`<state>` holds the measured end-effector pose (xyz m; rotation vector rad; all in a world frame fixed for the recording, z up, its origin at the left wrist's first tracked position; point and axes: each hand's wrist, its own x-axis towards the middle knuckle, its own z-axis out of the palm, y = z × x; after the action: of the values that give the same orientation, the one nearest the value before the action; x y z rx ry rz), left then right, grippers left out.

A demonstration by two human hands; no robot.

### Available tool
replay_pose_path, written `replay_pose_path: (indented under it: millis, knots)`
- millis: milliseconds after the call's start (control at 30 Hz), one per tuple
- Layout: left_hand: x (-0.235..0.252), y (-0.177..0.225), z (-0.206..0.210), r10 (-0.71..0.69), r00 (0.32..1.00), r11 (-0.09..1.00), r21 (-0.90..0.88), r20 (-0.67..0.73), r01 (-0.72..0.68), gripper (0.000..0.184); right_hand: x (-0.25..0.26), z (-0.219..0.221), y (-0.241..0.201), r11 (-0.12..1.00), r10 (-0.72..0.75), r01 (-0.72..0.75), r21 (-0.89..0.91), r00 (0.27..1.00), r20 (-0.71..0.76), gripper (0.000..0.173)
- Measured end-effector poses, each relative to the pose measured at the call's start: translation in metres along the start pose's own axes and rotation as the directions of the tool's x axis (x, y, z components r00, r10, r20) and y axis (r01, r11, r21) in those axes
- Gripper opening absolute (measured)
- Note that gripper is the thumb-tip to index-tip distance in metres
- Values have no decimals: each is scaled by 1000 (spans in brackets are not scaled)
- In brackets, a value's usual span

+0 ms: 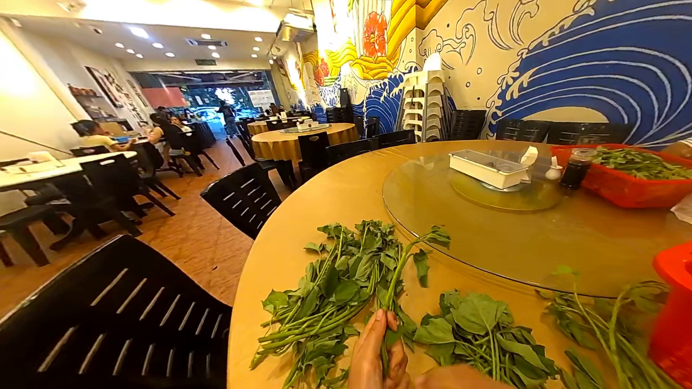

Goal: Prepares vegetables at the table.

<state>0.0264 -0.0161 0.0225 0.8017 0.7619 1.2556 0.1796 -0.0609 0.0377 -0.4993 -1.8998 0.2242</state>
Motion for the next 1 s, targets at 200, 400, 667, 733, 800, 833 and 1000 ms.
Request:
replay_pose_path:
  millis: [200, 400, 667, 733, 800, 833, 1000]
  knots:
    - [-3, 2, 0, -35, 999, 999, -15, 37, 36, 44, 4, -75, 0, 711, 697, -637, 297, 695, -179, 19]
    - [-5, 5, 0, -16, 996, 999, -49, 90, 20, 45, 11, -123, 16, 518, 855, -721, -460, 452, 253, 41]
    - [-6, 4, -6, -17, 962, 994, -99, 271, 45, 46, 69, -62, 58, 615, 787, -772, -161, 615, 58, 64]
    - [-6, 3, -7, -24, 954, 993, -99, 299, 56, 45, 83, -50, 67, 596, 802, -803, -14, 594, 68, 60]
    - [-5, 4, -10, -28, 943, 994, -89, 333, 60, 45, 88, -39, 67, 628, 776, -778, 3, 627, 63, 40]
    - [-4, 4, -12, -28, 939, 995, -81, 344, 60, 45, 87, -34, 66, 660, 751, -751, -24, 658, 47, 30]
    - [-1, 7, -15, -28, 961, 993, 118, 276, -4, 54, 69, -26, 71, 814, 509, -465, -348, 860, 44, 20]
